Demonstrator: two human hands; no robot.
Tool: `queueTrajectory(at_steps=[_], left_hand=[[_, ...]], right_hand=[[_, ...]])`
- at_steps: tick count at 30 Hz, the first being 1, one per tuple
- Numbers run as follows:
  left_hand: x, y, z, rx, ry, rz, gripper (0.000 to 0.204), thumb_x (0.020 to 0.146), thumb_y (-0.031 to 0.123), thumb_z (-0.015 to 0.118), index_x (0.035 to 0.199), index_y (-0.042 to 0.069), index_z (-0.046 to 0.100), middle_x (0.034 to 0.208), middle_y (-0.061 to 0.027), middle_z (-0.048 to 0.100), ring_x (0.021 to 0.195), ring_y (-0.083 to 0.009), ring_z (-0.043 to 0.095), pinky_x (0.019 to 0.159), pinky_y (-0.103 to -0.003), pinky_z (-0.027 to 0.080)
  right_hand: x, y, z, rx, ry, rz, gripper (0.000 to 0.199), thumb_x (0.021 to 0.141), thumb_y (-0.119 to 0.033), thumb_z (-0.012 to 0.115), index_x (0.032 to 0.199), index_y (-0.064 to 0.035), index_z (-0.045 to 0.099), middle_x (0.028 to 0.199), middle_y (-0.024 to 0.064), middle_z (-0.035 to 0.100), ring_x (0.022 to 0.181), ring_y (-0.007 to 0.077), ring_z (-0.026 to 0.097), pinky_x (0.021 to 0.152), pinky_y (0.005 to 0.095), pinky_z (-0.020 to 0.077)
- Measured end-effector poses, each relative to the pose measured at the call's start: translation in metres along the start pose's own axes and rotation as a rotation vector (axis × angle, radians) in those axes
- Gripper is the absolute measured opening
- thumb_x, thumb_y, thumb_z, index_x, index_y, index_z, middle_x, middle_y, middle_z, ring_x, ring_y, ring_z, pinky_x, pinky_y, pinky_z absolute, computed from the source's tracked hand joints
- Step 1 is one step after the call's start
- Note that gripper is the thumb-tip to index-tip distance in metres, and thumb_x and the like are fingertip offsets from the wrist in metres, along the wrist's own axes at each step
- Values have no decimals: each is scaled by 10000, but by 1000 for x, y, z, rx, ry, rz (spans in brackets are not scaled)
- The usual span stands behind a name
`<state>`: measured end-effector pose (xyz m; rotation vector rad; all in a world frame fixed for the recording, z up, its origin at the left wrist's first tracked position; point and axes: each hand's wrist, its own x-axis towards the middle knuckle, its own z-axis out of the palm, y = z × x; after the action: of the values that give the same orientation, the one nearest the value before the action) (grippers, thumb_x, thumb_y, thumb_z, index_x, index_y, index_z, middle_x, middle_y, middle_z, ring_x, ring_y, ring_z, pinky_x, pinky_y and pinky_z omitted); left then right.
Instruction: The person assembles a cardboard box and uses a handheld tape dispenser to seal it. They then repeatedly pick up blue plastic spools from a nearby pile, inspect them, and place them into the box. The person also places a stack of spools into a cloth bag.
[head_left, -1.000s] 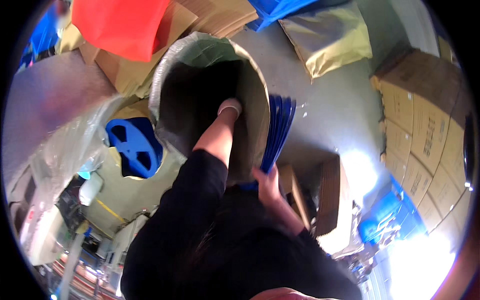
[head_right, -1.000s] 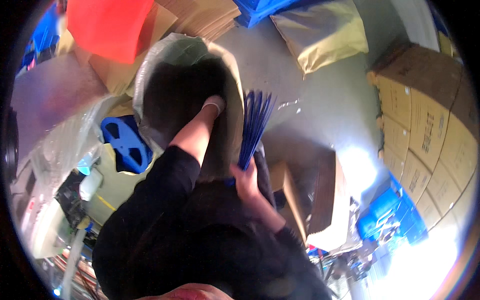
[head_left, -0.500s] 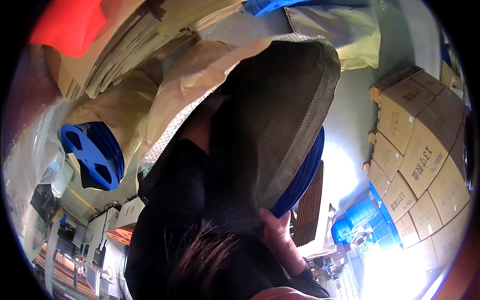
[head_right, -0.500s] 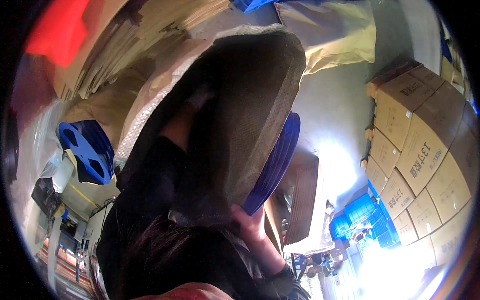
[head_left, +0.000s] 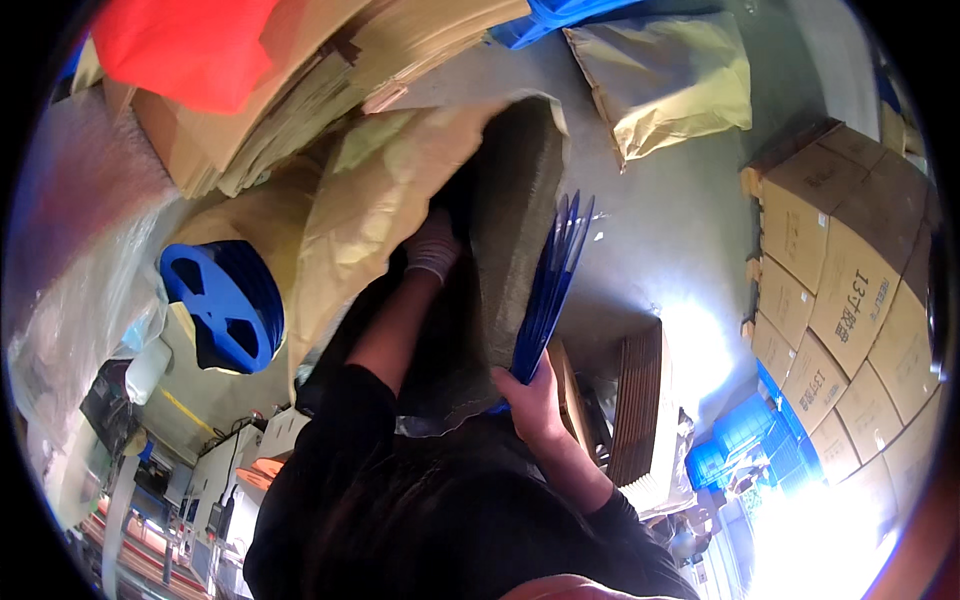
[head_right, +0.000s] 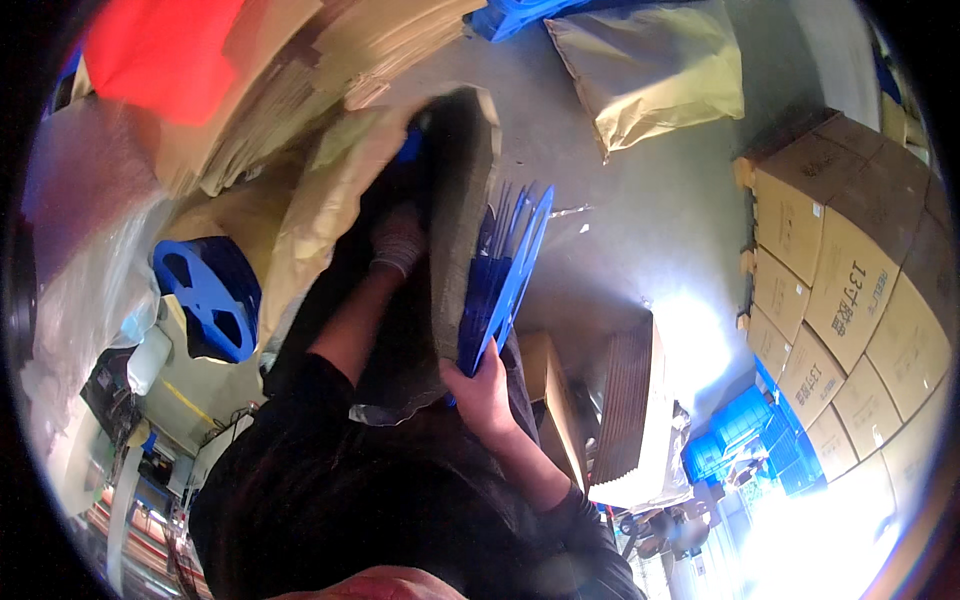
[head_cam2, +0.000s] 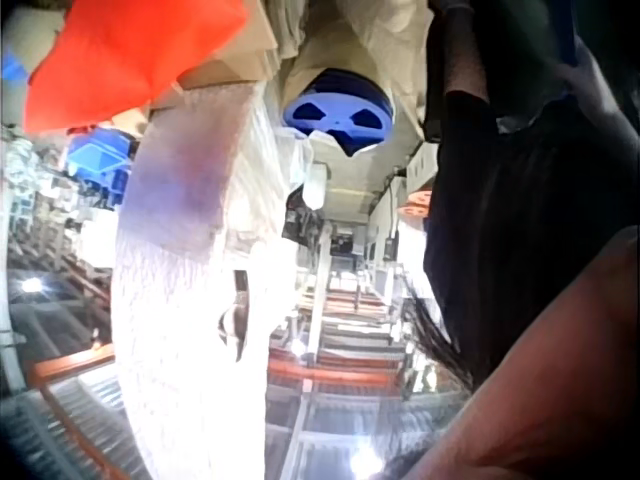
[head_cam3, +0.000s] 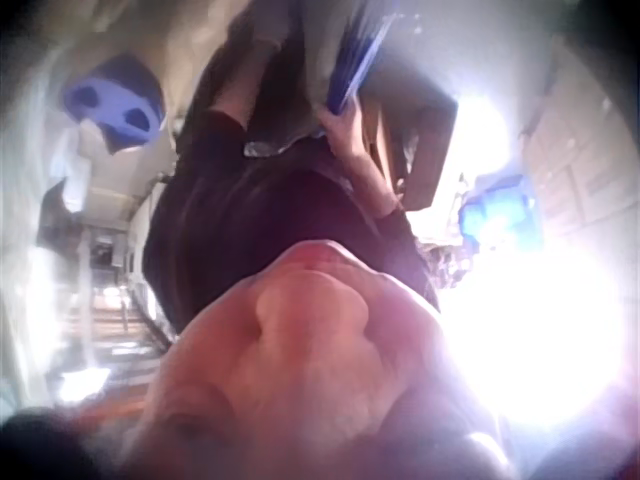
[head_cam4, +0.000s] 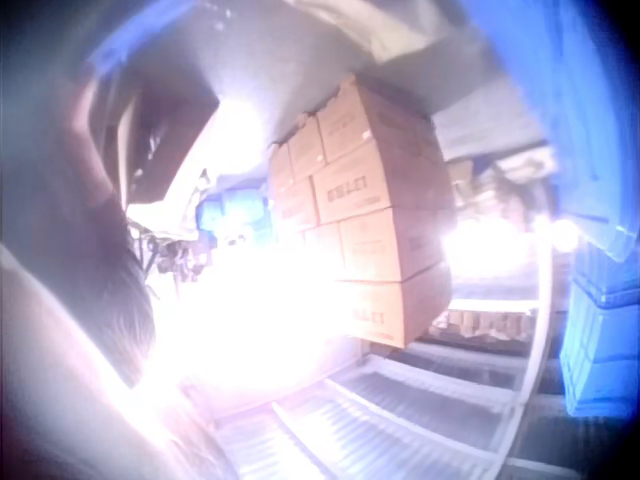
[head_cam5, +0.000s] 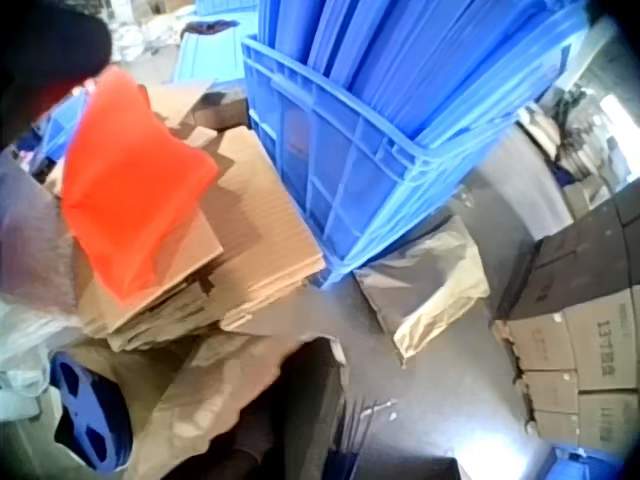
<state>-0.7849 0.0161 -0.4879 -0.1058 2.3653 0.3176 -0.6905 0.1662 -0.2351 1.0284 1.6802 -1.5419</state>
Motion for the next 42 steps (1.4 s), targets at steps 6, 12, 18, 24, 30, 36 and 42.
queueTrajectory(at_steps=[6, 12, 18, 24, 30, 36, 42], left_hand=[[73, -33, 66, -55, -204, -238, 269, 891, 163, 476, 1116, 86, 602, 1091, -144, 652, 1030, -321, 632, 807, -430, 533], [124, -57, 169, -214, -301, -308, 350, 921, 229, 430, 1199, 71, 572, 1231, -181, 580, 1126, -342, 576, 866, -457, 507], [142, -49, 203, -317, -330, -233, 448, 896, 252, 456, 1280, 25, 495, 1294, -257, 503, 1226, -382, 481, 941, -474, 457], [94, -53, 124, -270, -128, 49, 675, 815, 220, 548, 1410, 8, 310, 1366, -273, 420, 1229, -358, 477, 1005, -446, 415], [-38, -65, -96, -81, 196, 295, 490, 770, 323, 657, 1212, 134, 561, 1207, -186, 556, 1054, -367, 571, 897, -436, 466], [-153, -99, -245, 325, 955, -137, 498, 759, 323, 690, 1215, 181, 548, 1055, -83, 608, 1063, -320, 543, 939, -467, 403], [-113, -157, -192, -13, 497, -52, 212, 824, 223, 624, 1012, 141, 571, 921, -124, 620, 811, -325, 639, 667, -454, 516]], right_hand=[[3, -20, 3, -92, -85, 132, 485, 777, -133, 673, 1201, 1, 480, 890, 87, 576, 826, 157, 538, 767, 309, 466], [11, -39, 5, -104, -99, 136, 442, 779, -136, 688, 1164, -10, 513, 949, 81, 590, 886, 166, 551, 806, 319, 461], [-1, -38, -1, -194, -59, 23, 372, 764, -133, 700, 1085, -11, 559, 922, 78, 595, 845, 156, 563, 761, 319, 472], [9, -11, 11, 28, 125, 24, 400, 739, -15, 659, 1122, 24, 551, 963, 49, 611, 858, 135, 580, 756, 290, 472], [18, -2, 8, 103, 77, -23, 301, 776, -53, 640, 1058, -15, 541, 805, 5, 528, 722, 105, 498, 647, 273, 439], [25, -6, -1, 56, 6, -67, 293, 776, -31, 620, 1056, -4, 540, 816, 39, 566, 683, 128, 531, 667, 283, 453], [2, -51, -42, 233, 67, -89, 264, 847, -132, 627, 1065, 5, 568, 691, 48, 543, 610, 153, 532, 596, 286, 439]])
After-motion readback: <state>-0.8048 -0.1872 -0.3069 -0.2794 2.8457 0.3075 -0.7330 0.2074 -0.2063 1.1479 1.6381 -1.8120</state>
